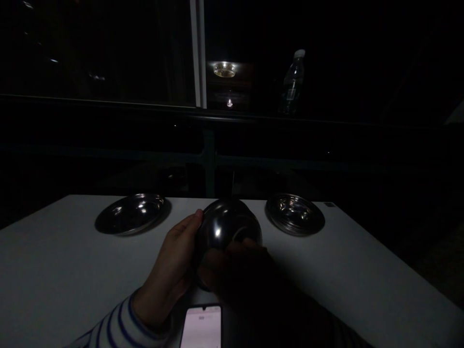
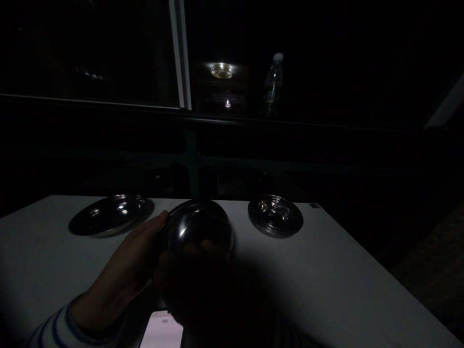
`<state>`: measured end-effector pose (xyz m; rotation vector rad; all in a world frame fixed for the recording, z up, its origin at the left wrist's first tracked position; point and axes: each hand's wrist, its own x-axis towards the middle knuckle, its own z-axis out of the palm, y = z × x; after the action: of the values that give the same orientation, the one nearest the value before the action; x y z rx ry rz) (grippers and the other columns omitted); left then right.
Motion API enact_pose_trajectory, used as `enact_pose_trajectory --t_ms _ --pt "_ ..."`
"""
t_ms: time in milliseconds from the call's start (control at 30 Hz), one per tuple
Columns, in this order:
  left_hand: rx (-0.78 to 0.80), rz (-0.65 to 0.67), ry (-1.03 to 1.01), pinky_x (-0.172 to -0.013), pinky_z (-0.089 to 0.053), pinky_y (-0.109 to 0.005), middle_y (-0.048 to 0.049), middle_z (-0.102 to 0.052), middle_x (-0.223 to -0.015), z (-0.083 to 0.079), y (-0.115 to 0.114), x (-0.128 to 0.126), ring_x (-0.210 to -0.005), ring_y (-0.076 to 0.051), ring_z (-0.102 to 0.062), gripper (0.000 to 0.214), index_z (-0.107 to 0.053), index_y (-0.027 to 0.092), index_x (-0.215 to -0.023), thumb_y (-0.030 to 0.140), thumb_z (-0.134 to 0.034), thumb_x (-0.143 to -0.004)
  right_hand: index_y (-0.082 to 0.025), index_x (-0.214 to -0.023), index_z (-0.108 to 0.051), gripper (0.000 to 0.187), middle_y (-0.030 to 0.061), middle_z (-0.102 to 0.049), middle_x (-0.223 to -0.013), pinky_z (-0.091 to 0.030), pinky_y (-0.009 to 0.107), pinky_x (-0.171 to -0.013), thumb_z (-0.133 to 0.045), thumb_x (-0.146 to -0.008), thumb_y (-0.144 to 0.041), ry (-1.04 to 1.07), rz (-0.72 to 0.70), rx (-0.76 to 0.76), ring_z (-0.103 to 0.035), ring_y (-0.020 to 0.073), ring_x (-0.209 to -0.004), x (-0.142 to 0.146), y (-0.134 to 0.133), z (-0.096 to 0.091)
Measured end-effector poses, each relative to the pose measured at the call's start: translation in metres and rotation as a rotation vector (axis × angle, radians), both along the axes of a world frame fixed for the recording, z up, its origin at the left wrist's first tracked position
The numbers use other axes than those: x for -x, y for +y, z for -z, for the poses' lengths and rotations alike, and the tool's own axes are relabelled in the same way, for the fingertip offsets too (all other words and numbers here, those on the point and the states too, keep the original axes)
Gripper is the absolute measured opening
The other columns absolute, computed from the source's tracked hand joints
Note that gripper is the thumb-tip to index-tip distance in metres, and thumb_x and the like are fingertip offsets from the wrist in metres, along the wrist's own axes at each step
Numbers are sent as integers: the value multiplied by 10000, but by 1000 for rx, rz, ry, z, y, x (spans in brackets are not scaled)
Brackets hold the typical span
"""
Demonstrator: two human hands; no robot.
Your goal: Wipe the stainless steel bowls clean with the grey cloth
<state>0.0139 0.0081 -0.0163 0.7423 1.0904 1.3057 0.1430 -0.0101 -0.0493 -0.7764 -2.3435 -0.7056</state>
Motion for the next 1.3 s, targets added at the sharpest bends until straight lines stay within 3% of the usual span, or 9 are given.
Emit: enact_pose_trajectory --t_ms 167,267,400,500,600,833,1067,1300 --pt "10 62 -48 -481 -428 -226 -6 -624 -574 3 -1 -5 -502 -128 -561 203 -609 147 -727 350 -610 -731 -222 -933 -561 161 5 -595 -802 -277 306 -562 -542 -807 -322 103 67 135 -451 146 -652 -16 7 -17" --pt "17 81 -73 -437 -403 -213 -9 -614 -540 7 -2 -9 -453 -116 -532 216 -606 143 -709 357 -608 -734 -204 -974 -564 235 24 -614 -904 -282 299 -566 -567 -792 -353 151 72 186 -472 150 -688 -22 10 -26" --pt "17 4 -79 -445 -422 -223 -17 -632 -576 1 0 -3 -468 -131 -561 176 -607 146 -719 321 -620 -725 -246 -983 -584 155 -18 -638 -902 -298 325 -605 -505 -850 -252 23 0 99 -472 139 -687 -13 1 -15" --pt "-18 -143 -71 -433 -413 -202 -1 -611 -555 -8 4 6 -452 -110 -541 145 -597 145 -686 283 -624 -721 -264 -1046 -578 198 -30 -628 -1029 -332 361 -718 -451 -896 -237 -42 15 46 -493 156 -832 -6 -5 -5" --pt "-29 -209 -98 -451 -425 -197 5 -606 -563 -11 7 9 -471 -104 -540 100 -602 147 -714 241 -592 -744 -239 -1075 -571 229 -36 -615 -1054 -339 368 -701 -408 -913 -235 -56 -17 -1 -480 154 -831 -6 -3 -3" --pt "-11 -173 -119 -465 -436 -206 -7 -626 -601 -5 3 0 -505 -113 -556 147 -611 137 -722 279 -594 -755 -196 -1055 -568 231 -4 -625 -959 -309 356 -599 -420 -878 -200 107 0 -27 -435 153 -709 -4 3 -5" --pt "-33 -278 -238 -545 -494 -213 -18 -670 -721 -21 10 18 -609 -123 -615 158 -629 151 -800 177 -477 -836 -194 -1055 -554 202 -13 -621 -989 -304 331 -578 -436 -891 -175 56 -116 -98 -442 142 -725 -14 13 -6" --pt "-13 -230 -235 -474 -480 -204 -4 -631 -614 -11 9 9 -509 -108 -574 188 -623 134 -789 221 -468 -850 -183 -1055 -554 202 -8 -614 -925 -290 344 -597 -448 -883 -170 82 -34 -107 -411 139 -685 -6 10 -2"
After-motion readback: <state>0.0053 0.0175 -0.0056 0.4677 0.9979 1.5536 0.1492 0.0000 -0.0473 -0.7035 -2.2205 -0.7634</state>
